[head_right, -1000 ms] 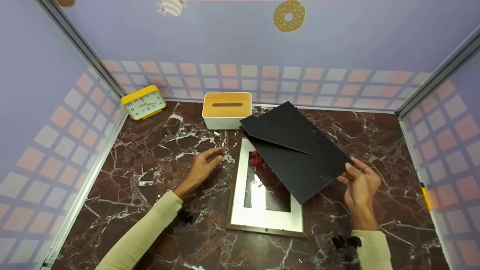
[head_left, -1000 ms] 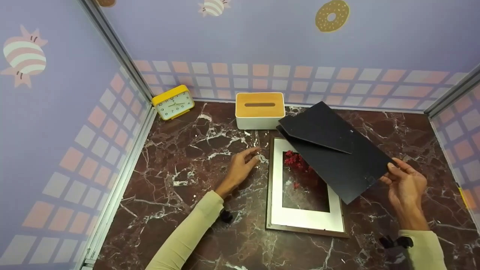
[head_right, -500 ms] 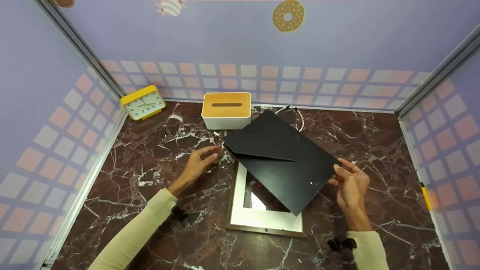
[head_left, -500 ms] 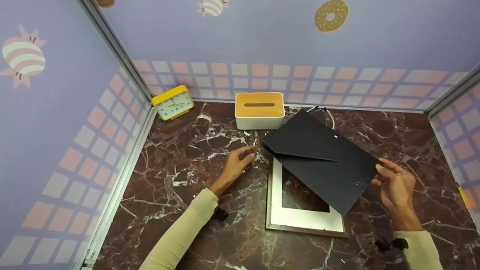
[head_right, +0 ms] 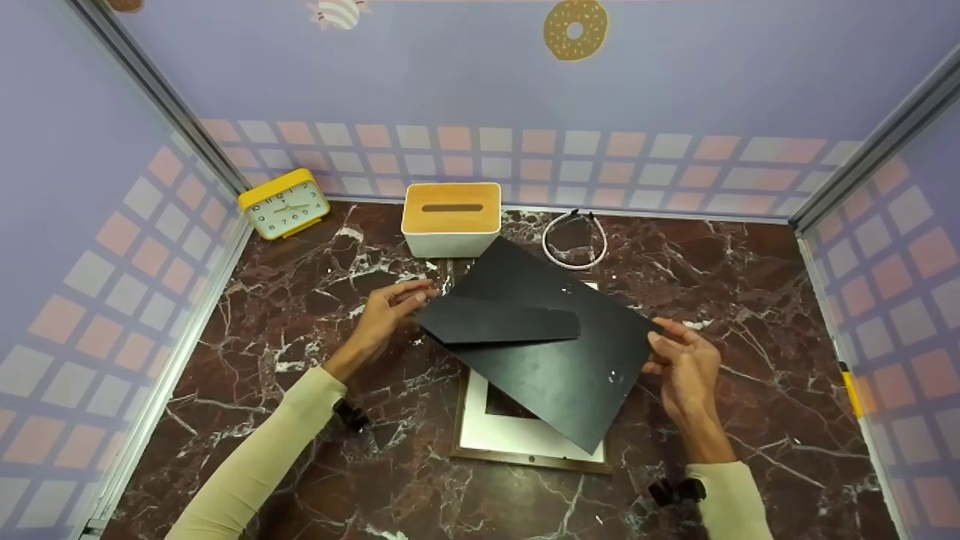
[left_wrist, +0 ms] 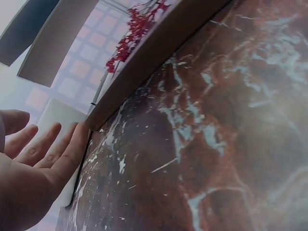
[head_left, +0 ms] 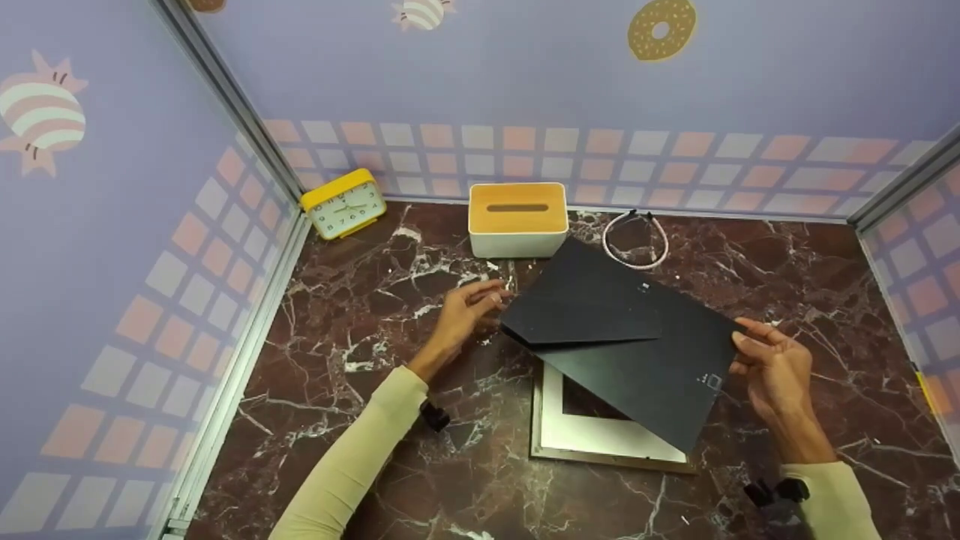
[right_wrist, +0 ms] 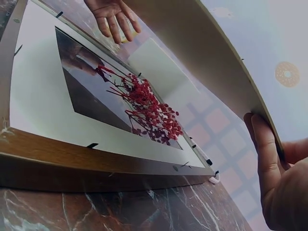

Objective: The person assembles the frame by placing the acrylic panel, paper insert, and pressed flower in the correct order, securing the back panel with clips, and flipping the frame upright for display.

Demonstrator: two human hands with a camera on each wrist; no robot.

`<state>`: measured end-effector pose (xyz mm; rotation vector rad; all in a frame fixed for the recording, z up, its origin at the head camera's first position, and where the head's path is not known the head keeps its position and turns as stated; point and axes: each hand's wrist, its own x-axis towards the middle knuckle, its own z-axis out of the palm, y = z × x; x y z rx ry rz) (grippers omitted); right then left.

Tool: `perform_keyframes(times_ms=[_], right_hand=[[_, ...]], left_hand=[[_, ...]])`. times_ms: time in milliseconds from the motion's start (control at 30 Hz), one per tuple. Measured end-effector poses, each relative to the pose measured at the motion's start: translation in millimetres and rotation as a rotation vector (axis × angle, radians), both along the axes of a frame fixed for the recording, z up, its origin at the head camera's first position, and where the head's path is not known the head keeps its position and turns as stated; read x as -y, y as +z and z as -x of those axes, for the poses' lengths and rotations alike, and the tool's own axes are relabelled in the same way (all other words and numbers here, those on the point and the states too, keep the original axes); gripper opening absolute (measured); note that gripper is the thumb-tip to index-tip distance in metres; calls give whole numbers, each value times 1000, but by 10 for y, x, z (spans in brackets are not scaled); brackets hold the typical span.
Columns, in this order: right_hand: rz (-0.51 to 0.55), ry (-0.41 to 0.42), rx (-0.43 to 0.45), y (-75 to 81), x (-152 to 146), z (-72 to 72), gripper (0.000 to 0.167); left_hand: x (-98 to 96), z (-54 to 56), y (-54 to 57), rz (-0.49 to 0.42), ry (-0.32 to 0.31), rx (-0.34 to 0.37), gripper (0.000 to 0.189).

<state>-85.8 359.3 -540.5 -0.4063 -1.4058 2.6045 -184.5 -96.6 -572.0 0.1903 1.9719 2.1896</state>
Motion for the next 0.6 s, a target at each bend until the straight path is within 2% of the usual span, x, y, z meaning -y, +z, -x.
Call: perform_keyframes(times_ms=[133, 233, 400, 600], right_hand=[[-19, 22, -10, -3, 23, 3, 20], [-22, 37, -19, -5, 42, 5, 22], [-25, 53, -17, -11, 70, 11, 26], [-59, 62, -20, -22, 88, 7, 27]], left_hand=[[30, 15, 39, -44, -32, 82, 44], [41, 19, 53, -28, -66, 118, 48], [40, 22, 70, 20, -112, 129, 51], [46, 9, 104, 20, -168, 137, 56]])
